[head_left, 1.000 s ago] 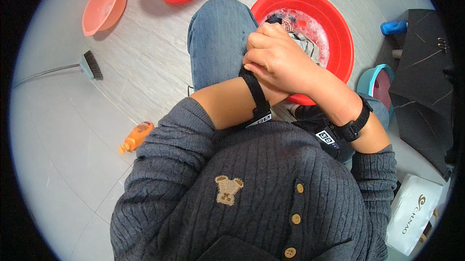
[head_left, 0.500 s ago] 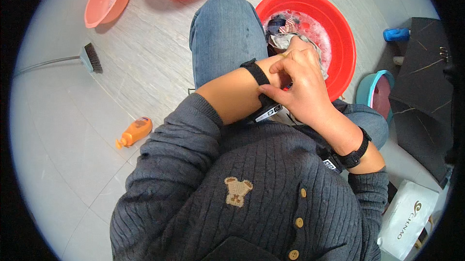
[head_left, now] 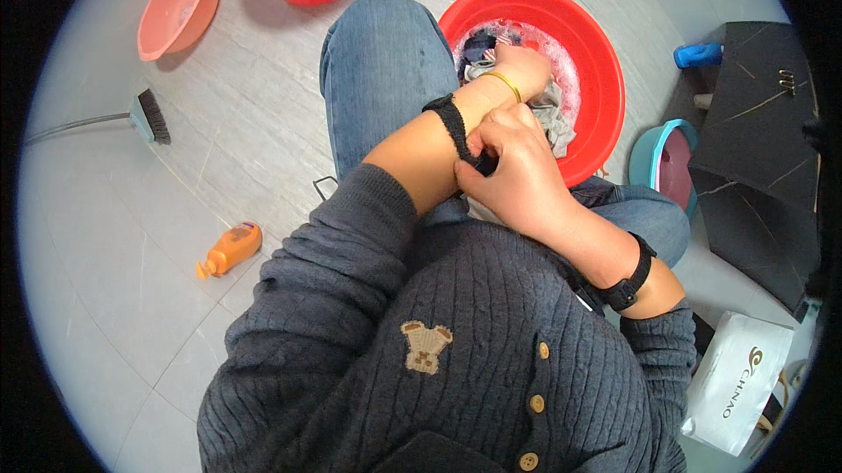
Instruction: The person retrieves a green bar of soap, sits on the bathroom floor, and hand-washes clothes in a red basin filled with soapy water. They scrub the garments with the soap and rinse them in the basin.
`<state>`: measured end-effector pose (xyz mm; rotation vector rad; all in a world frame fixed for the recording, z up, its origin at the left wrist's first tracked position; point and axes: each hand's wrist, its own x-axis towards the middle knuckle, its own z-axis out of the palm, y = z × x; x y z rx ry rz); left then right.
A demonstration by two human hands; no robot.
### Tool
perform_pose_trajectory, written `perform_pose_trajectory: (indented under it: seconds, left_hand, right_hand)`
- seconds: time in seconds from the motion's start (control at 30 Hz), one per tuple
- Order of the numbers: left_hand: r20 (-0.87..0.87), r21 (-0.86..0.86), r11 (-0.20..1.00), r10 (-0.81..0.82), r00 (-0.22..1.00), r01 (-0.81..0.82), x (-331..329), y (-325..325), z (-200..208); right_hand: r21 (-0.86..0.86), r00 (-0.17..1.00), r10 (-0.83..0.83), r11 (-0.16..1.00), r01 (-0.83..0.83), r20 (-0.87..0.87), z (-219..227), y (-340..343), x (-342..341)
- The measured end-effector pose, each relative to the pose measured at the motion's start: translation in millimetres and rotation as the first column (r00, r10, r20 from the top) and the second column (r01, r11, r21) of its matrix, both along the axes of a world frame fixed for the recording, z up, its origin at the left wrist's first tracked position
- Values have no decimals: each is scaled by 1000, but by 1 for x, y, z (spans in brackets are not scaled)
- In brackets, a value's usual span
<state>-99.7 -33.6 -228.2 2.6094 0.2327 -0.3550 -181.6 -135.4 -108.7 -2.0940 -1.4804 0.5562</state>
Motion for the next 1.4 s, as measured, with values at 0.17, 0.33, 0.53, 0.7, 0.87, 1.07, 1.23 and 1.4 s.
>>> perform_pose_trajectory:
  seconds: [0.17,0.33,0.53,0.7,0.87,1.07,1.23,1.4]
  left_hand:
    - [-13,-132,982,132,991,-132,9,13,-1]
    - [60,-197,944,279,958,-263,18,17,-2]
    - [134,-174,956,261,956,-236,13,11,9]
    - [341,-298,938,277,898,-176,4,14,23]
    - [425,-604,796,365,828,-40,-1,15,35]
    - [491,-635,768,311,814,89,-7,36,50]
    - [389,-390,903,340,856,-181,-7,85,48]
    - [182,-609,762,406,896,-222,-8,88,42]
  right_hand:
    - [47,995,-95,994,96,-15,6,-3,14]
    - [-51,991,-131,990,130,-5,7,-9,27]
    - [-36,991,-57,998,53,-125,-4,-13,24]
    - [184,974,-180,971,153,139,-27,-37,88]
    - [-27,870,-486,872,489,81,-99,-71,147]
    - [39,792,-566,808,589,-228,-132,-77,164]
    - [129,765,-482,805,579,-427,-75,-81,194]
    - [146,676,-514,729,669,-528,-40,-80,197]
